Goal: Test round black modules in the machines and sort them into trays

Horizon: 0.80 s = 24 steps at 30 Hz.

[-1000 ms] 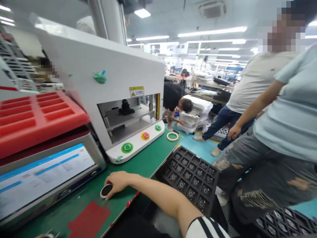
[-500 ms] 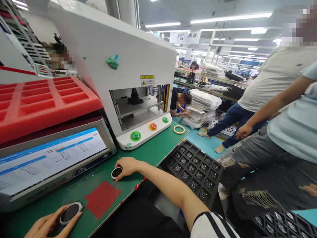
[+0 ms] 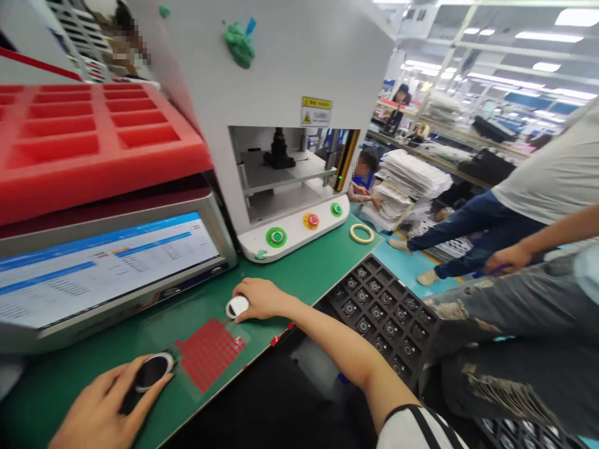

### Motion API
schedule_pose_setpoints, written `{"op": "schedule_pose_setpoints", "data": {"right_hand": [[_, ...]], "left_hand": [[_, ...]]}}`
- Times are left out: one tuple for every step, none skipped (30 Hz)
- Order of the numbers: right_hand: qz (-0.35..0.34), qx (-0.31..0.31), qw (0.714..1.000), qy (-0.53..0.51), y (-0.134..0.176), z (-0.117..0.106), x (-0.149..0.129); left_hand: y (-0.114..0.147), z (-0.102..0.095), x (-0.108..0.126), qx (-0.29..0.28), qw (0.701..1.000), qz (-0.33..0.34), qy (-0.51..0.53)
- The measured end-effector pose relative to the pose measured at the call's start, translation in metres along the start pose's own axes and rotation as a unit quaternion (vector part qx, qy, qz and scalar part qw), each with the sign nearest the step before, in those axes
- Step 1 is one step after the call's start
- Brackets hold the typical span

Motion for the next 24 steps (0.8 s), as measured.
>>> {"op": "schedule_pose_setpoints", "data": {"right_hand": [[-0.001,0.005,1.000,-0.004,0.002,0.000,0.000],[-0.001,0.010,1.000,-0.007,0.003,0.000,-0.001],[-0.002,0.016,1.000,-0.010,0.004,-0.001,-0.001],[-0.002,0.021,1.000,-0.013,0.005,-0.001,0.000],[-0.002,0.025,1.000,-0.017,0.006,-0.002,0.000],[-0.002,0.027,0.999,-0.020,0.007,-0.003,0.001],[-0.001,0.027,0.999,-0.025,0.007,-0.003,0.001],[0.000,0.025,0.999,-0.030,0.007,-0.004,0.002],[0.003,0.021,0.999,-0.035,0.007,-0.004,0.002],[0.007,0.017,0.999,-0.040,0.007,-0.004,0.003],[0.013,0.012,0.999,-0.044,0.006,-0.004,0.004],[0.021,0.007,0.999,-0.047,0.006,-0.003,0.006],[0.028,0.004,0.998,-0.050,0.005,-0.002,0.007],[0.035,0.002,0.998,-0.051,0.004,-0.001,0.008],[0.040,0.001,0.998,-0.052,0.002,0.000,0.009],[0.043,0.001,0.998,-0.052,0.001,0.000,0.010],[0.045,0.000,0.998,-0.052,0.001,0.001,0.009],[0.044,-0.001,0.998,-0.051,0.001,0.001,0.008],[0.043,-0.001,0.998,-0.050,0.001,0.001,0.007],[0.042,0.001,0.998,-0.049,0.000,0.000,0.007],[0.042,0.003,0.998,-0.048,0.000,0.000,0.006],[0.042,0.005,0.998,-0.046,0.000,-0.001,0.006],[0.042,0.008,0.998,-0.046,0.000,-0.001,0.006],[0.042,0.010,0.998,-0.045,0.000,-0.001,0.007]], "left_hand": [[-0.002,-0.003,0.006,0.002,1.000,0.011,-0.016],[-0.003,-0.005,0.011,0.004,0.999,0.020,-0.028],[-0.004,-0.007,0.014,0.006,0.999,0.024,-0.037],[-0.004,-0.008,0.016,0.006,0.999,0.018,-0.042],[-0.005,-0.008,0.017,0.005,0.999,0.007,-0.045],[-0.005,-0.009,0.017,0.003,0.999,-0.005,-0.046],[-0.004,-0.009,0.017,0.003,0.999,-0.017,-0.043],[-0.004,-0.010,0.019,0.005,0.999,-0.027,-0.037],[-0.004,-0.012,0.020,0.009,0.999,-0.034,-0.029],[-0.004,-0.014,0.022,0.014,0.999,-0.040,-0.017],[-0.004,-0.015,0.024,0.016,0.999,-0.045,-0.005],[-0.004,-0.016,0.026,0.014,0.999,-0.051,0.007],[-0.004,-0.016,0.027,0.009,0.998,-0.057,0.018],[-0.004,-0.015,0.027,0.004,0.998,-0.062,0.022],[-0.004,-0.015,0.027,0.000,0.998,-0.067,0.022],[-0.003,-0.015,0.026,-0.003,0.997,-0.069,0.022],[-0.003,-0.015,0.026,-0.005,0.997,-0.070,0.020],[-0.003,-0.016,0.027,-0.004,0.997,-0.069,0.019],[-0.003,-0.017,0.027,-0.002,0.998,-0.067,0.018],[-0.003,-0.018,0.028,0.001,0.998,-0.064,0.018],[-0.003,-0.019,0.029,0.005,0.998,-0.061,0.018],[-0.004,-0.020,0.029,0.008,0.998,-0.059,0.019],[-0.004,-0.020,0.030,0.010,0.998,-0.058,0.021],[-0.004,-0.020,0.030,0.011,0.998,-0.059,0.023]]}}
Point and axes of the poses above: each hand's wrist, its own y-axis away from the middle knuckle, its own z-axis out of the palm, x = y × z, the point moved 6 cm from there along -y, towards the middle knuckle, and after that the axes turned 4 degrees about z, right-handed, at the moved point
